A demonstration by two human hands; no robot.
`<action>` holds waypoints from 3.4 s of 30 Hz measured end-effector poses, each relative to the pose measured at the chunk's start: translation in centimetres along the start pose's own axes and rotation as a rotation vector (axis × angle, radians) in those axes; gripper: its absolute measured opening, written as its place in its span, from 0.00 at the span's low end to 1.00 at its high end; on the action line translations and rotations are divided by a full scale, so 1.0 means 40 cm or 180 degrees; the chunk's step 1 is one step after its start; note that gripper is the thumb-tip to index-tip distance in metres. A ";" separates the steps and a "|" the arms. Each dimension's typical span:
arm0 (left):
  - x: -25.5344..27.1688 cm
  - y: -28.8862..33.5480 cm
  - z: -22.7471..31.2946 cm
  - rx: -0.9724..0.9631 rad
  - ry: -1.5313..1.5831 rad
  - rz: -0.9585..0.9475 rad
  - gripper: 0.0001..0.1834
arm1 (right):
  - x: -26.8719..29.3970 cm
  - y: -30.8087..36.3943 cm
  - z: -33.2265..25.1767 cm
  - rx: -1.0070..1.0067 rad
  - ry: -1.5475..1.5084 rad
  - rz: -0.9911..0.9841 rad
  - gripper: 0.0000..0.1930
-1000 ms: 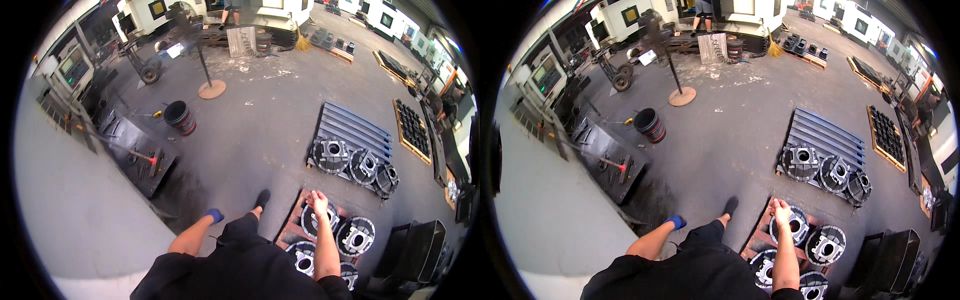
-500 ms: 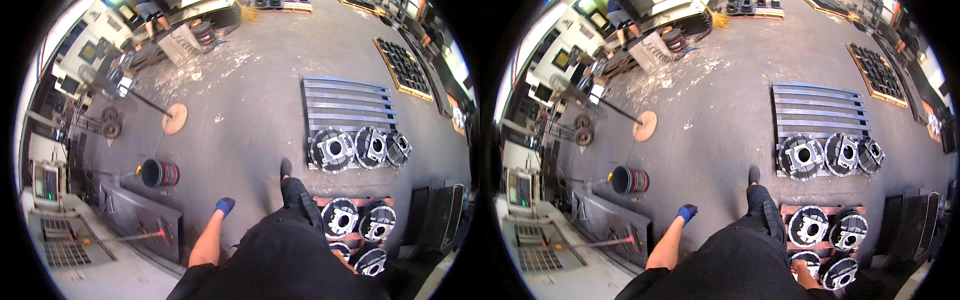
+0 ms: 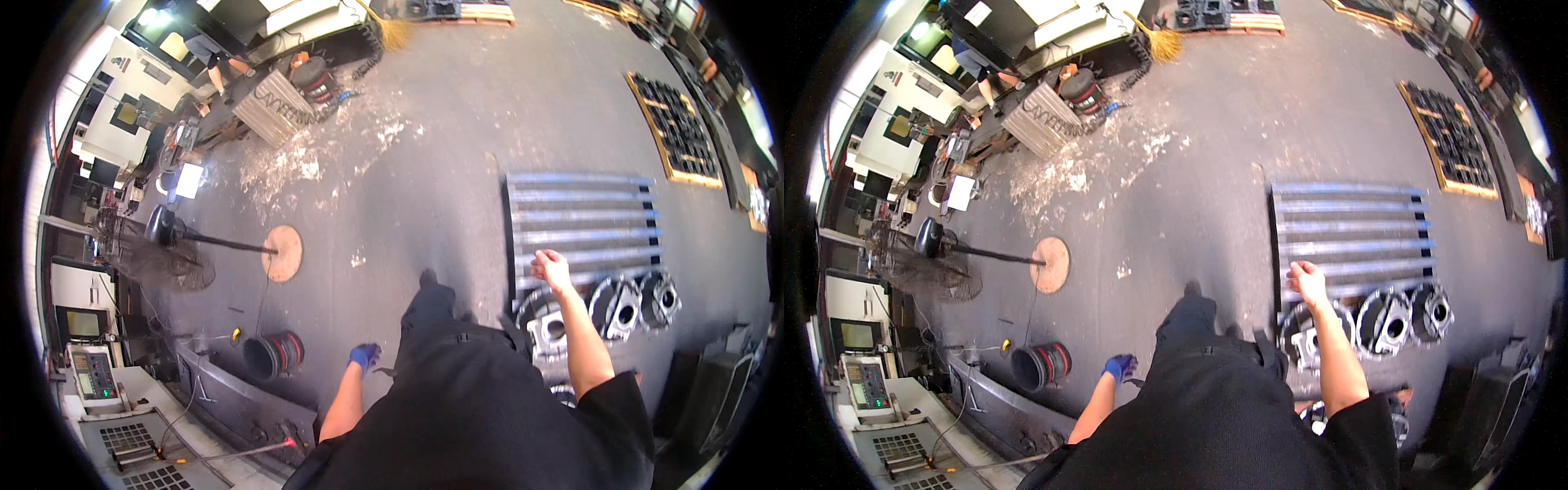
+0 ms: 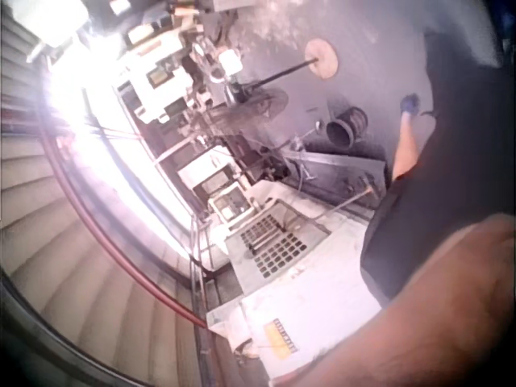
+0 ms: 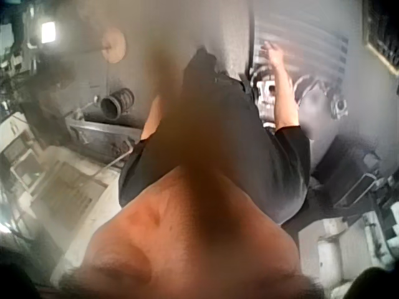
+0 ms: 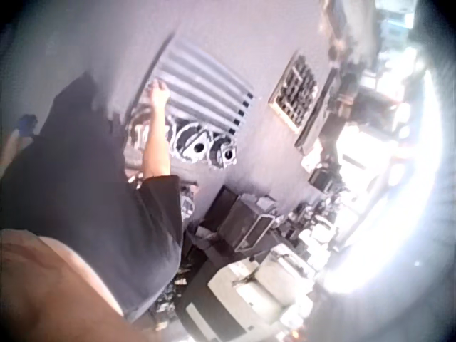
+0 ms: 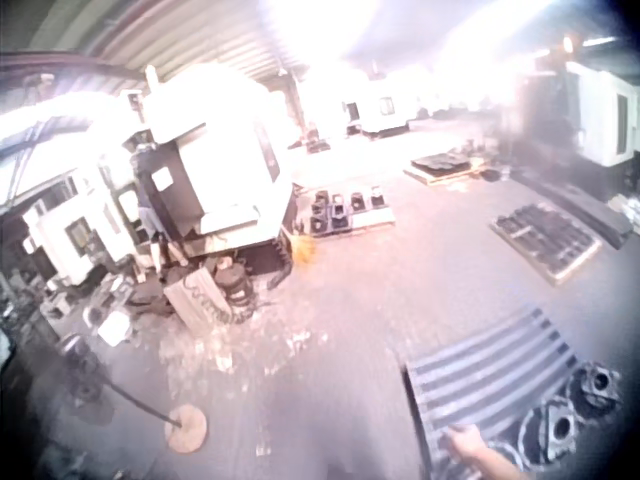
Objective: The person picks up several metal rods and cylinders from blue storage bins, measures them with a caliper, and places them back into specific slots or bins. The person then walks across the fabrication floor to a different metal workbench and picks up a long metal pipe.
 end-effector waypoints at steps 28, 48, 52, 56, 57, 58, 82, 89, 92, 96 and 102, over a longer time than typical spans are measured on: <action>-1.849 -0.840 2.145 -0.0002 -0.2839 -0.0531 0.20 | 0.457 -1.244 -0.577 -0.1125 0.0327 0.1587 0.24; -4.350 -0.713 2.041 -0.3145 -0.8270 -0.2318 0.23 | 0.873 -1.238 -0.300 -0.3572 -0.5203 0.4118 0.12; -4.874 -0.512 1.697 -0.5358 -0.7830 -0.4439 0.14 | 1.139 -1.403 -0.297 -0.3357 -0.4970 0.3073 0.12; -5.067 -0.338 1.431 -0.5780 -0.7125 -0.5069 0.12 | 1.547 -1.466 -0.263 -0.2930 -0.4301 0.2516 0.13; -5.082 -0.314 1.389 -0.6549 -0.6600 -0.5897 0.13 | 1.678 -1.464 -0.241 -0.2715 -0.4102 0.2510 0.13; -5.099 -0.370 1.409 -0.5466 -0.6553 -0.5334 0.12 | 1.810 -1.463 -0.218 -0.2537 -0.3845 0.2460 0.13; -6.640 0.631 0.221 -0.3055 -0.7508 -0.4003 0.25 | 3.813 -1.119 0.294 -0.2730 -0.3732 0.2717 0.09; -7.028 0.766 -0.179 -0.2540 -0.7940 -0.4043 0.20 | 4.411 -0.990 0.544 -0.2653 -0.3497 0.2869 0.04; -7.154 0.604 -0.261 -0.3640 -0.8516 -0.4458 0.21 | 4.745 -0.890 0.686 -0.2413 0.0209 0.2066 0.02; -7.274 0.478 -0.218 -0.2579 -0.8367 -0.2802 0.22 | 5.443 -0.745 0.842 -0.2244 -0.0441 0.2939 0.07; -7.502 0.264 -0.252 0.0010 -0.7642 -0.1153 0.18 | 6.259 -0.548 0.720 -0.1242 -0.2830 0.4907 0.07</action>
Point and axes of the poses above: each hand's wrist, its own y-axis away from the middle knuckle, its own x-axis out of the back of the hand, z = x × y, the point moved 5 cm from there along -y, towards the middle knuckle, and after that the axes turned 8 degrees about y, right-handed, at the moved point
